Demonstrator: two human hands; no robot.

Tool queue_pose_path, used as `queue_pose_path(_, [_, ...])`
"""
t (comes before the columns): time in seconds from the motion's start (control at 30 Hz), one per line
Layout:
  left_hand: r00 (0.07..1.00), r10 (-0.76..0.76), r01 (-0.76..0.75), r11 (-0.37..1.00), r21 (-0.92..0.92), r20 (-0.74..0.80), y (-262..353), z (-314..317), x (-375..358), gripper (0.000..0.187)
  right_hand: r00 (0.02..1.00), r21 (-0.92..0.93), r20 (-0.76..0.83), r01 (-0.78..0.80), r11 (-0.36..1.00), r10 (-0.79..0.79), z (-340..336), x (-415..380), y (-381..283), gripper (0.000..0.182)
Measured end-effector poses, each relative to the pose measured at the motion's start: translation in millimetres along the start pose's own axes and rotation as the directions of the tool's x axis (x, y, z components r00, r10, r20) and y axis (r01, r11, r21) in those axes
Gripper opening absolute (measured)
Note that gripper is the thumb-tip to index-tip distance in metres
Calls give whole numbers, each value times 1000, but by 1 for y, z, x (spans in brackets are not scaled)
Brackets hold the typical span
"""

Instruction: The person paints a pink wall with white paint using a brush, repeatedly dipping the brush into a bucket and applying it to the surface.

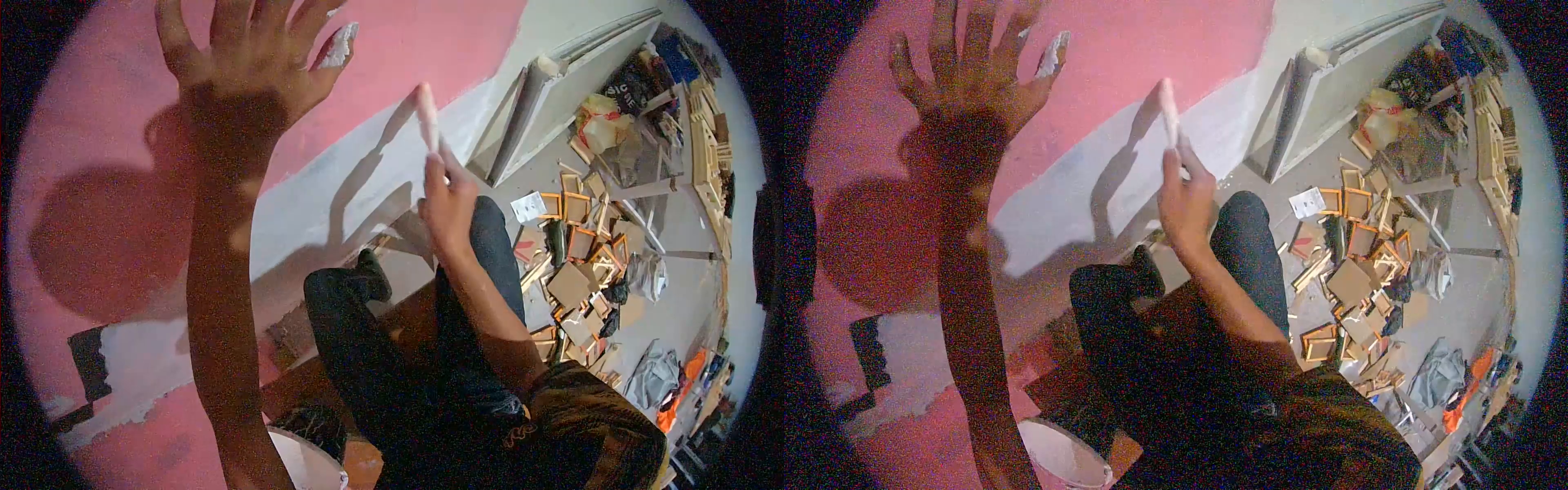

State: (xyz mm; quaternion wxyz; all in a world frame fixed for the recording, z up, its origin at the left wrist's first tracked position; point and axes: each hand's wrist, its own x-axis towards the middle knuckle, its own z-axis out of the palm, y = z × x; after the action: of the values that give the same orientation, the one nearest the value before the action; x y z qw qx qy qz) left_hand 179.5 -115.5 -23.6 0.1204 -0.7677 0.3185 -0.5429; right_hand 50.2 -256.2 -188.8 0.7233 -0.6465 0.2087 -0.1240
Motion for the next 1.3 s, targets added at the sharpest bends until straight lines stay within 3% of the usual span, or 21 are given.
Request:
queue_pose_path(0.03, [995, -13, 9, 999, -41, -101, 0, 7, 3, 63, 998, -52, 13, 57, 997, -56, 9, 4, 8, 42])
queue_pose_path(0.07, [983, -10, 17, 999, 34, -186, 3, 13, 8, 62, 993, -84, 35, 112, 990, -109, 9, 2, 12, 42])
queue_pose_path(0.17, [1000, 21, -21, 965, 260, 2, 10, -8, 25, 62, 960, -146, 92, 276, 950, -265, 6, -11, 14, 43])
queue_pose_path(0.23, [998, 35, -52, 950, 306, 60, 9, -14, 23, 61, 962, -123, 65, 270, 955, -264, 1, -13, 15, 43])
queue_pose_path(0.3, [995, 43, -71, 944, 322, 94, 7, -18, 20, 61, 987, -65, -13, 158, 985, -159, 0, -9, 16, 42])
queue_pose_path(0.4, [991, 54, -94, 935, 342, 125, 5, -21, 20, 61, 977, -181, 9, 210, 961, -212, 6, -2, 18, 39])
queue_pose_path(0.5, [988, 60, -111, 921, 372, 145, 3, -20, 19, 60, 922, -293, 149, 387, 874, -358, 19, -12, 25, 37])
queue_pose_path(0.6, [984, 60, -120, 916, 383, 165, 4, -21, 19, 60, 945, -154, 261, 242, 958, -196, -1, -29, 15, 37])
queue_pose_path(0.7, [977, 51, -129, 915, 383, 207, 4, -30, 17, 60, 991, -180, 73, 127, 975, -116, -14, -24, 16, 40])
queue_pose_path(0.83, [971, 40, -120, 936, 332, 236, 9, -37, 20, 59, 987, -231, 21, 157, 960, -157, 7, -6, 25, 42])
queue_pose_path(0.93, [984, 130, -169, 900, 402, 123, -2, -20, 15, 58, 901, -232, 26, 426, 875, -432, 44, -28, 37, 37])
queue_pose_path(1.0, [984, 130, -170, 896, 411, 122, -2, -20, 14, 58, 948, -151, 184, 287, 946, -258, 43, -63, 11, 36])
queue_pose_path(1.1, [986, 139, -167, 900, 402, 96, -4, -16, 13, 57, 868, -167, 479, 232, 958, -126, 27, -94, 9, 37])
queue_pose_path(1.2, [992, 111, -127, 929, 349, 65, -3, -14, 12, 55, 896, -159, 355, 339, 927, -267, 17, -100, 17, 35])
queue_pose_path(1.27, [1000, 25, -27, 981, 192, 11, 6, -10, 12, 53, 951, -151, 209, 263, 953, -230, 17, -81, 27, 32])
queue_pose_path(1.3, [998, 7, -18, 981, 193, 55, 8, -14, 14, 51, 970, -138, 138, 219, 966, -200, 17, -71, 28, 34])
